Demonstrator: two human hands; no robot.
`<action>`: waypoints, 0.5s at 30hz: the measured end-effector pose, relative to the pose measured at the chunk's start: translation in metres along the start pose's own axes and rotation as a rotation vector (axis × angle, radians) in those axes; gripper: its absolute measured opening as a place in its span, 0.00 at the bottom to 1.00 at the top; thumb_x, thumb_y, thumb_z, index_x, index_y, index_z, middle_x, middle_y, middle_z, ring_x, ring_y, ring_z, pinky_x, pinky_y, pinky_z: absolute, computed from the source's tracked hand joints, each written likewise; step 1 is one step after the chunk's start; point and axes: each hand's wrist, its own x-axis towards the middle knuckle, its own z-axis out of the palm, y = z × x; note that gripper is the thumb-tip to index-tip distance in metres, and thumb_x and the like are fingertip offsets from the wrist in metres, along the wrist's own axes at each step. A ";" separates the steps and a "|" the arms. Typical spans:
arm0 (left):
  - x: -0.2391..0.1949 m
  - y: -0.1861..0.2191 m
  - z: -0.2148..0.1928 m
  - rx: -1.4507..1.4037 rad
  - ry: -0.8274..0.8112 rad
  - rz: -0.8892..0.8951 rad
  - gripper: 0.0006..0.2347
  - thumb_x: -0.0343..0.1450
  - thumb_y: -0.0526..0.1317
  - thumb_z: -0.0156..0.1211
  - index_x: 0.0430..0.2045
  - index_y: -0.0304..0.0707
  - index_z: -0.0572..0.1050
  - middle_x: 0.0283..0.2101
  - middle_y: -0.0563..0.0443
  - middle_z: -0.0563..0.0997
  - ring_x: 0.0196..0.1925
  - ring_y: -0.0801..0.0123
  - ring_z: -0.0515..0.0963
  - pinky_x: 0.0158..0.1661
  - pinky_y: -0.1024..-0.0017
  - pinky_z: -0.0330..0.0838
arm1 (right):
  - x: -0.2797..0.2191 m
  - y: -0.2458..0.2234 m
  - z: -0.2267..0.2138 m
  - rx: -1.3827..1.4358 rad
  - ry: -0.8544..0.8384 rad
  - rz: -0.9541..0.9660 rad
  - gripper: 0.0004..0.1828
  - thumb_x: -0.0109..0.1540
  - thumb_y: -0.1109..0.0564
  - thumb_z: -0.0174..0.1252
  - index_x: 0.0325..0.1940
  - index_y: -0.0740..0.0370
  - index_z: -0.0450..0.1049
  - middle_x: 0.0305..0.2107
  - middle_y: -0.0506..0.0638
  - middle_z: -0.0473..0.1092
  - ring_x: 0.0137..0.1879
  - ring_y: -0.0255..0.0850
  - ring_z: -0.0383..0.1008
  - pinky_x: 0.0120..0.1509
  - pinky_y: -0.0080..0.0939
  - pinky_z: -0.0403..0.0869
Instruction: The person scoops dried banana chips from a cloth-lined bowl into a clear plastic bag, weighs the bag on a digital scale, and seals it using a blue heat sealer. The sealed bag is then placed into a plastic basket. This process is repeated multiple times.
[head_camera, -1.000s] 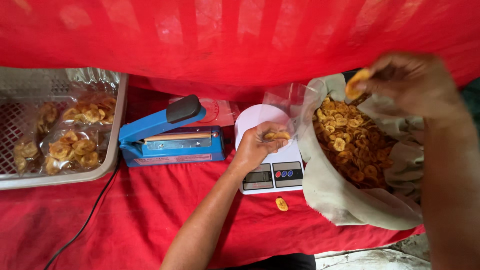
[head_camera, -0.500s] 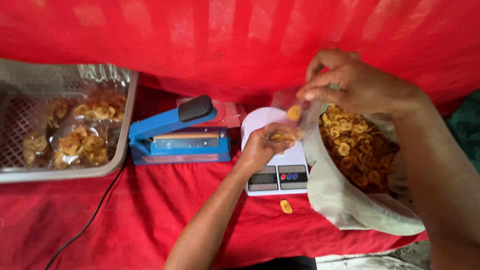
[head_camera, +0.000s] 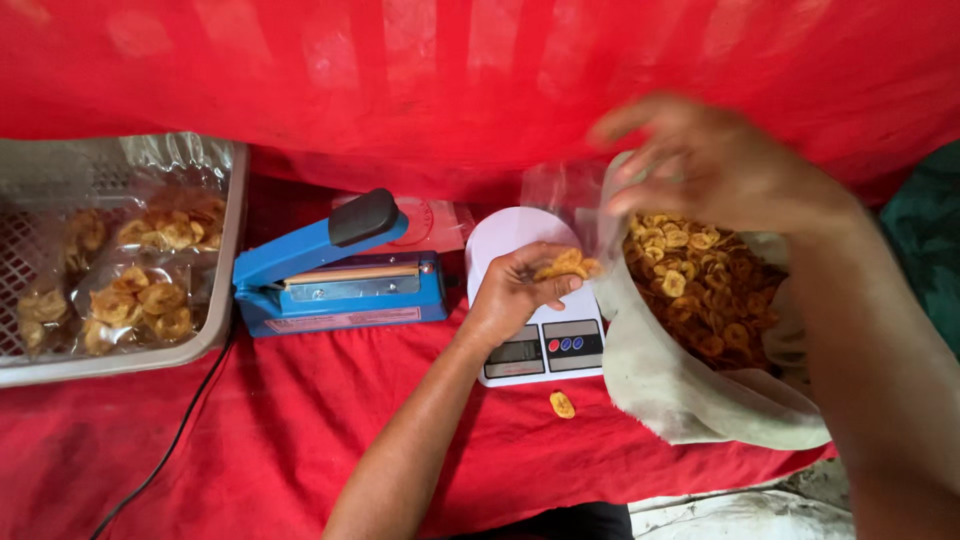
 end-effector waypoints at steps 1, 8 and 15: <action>-0.001 -0.005 -0.001 0.005 0.002 0.025 0.16 0.70 0.32 0.69 0.51 0.28 0.77 0.45 0.47 0.84 0.44 0.72 0.82 0.36 0.73 0.81 | -0.006 0.010 -0.002 -0.069 -0.002 0.187 0.21 0.61 0.52 0.66 0.56 0.59 0.74 0.33 0.51 0.77 0.38 0.42 0.77 0.38 0.44 0.73; 0.004 -0.014 -0.004 -0.033 0.028 0.010 0.16 0.69 0.32 0.69 0.50 0.28 0.76 0.45 0.47 0.85 0.40 0.72 0.83 0.34 0.76 0.79 | -0.034 0.142 0.021 -0.359 -0.528 0.487 0.22 0.53 0.48 0.72 0.50 0.51 0.78 0.42 0.47 0.77 0.50 0.41 0.78 0.55 0.45 0.74; 0.005 -0.014 -0.011 -0.006 0.069 0.046 0.16 0.69 0.32 0.69 0.51 0.27 0.76 0.46 0.45 0.84 0.40 0.74 0.81 0.35 0.77 0.79 | -0.037 0.216 0.062 -0.270 -0.531 0.472 0.16 0.53 0.57 0.71 0.44 0.58 0.82 0.37 0.50 0.83 0.47 0.43 0.83 0.52 0.45 0.77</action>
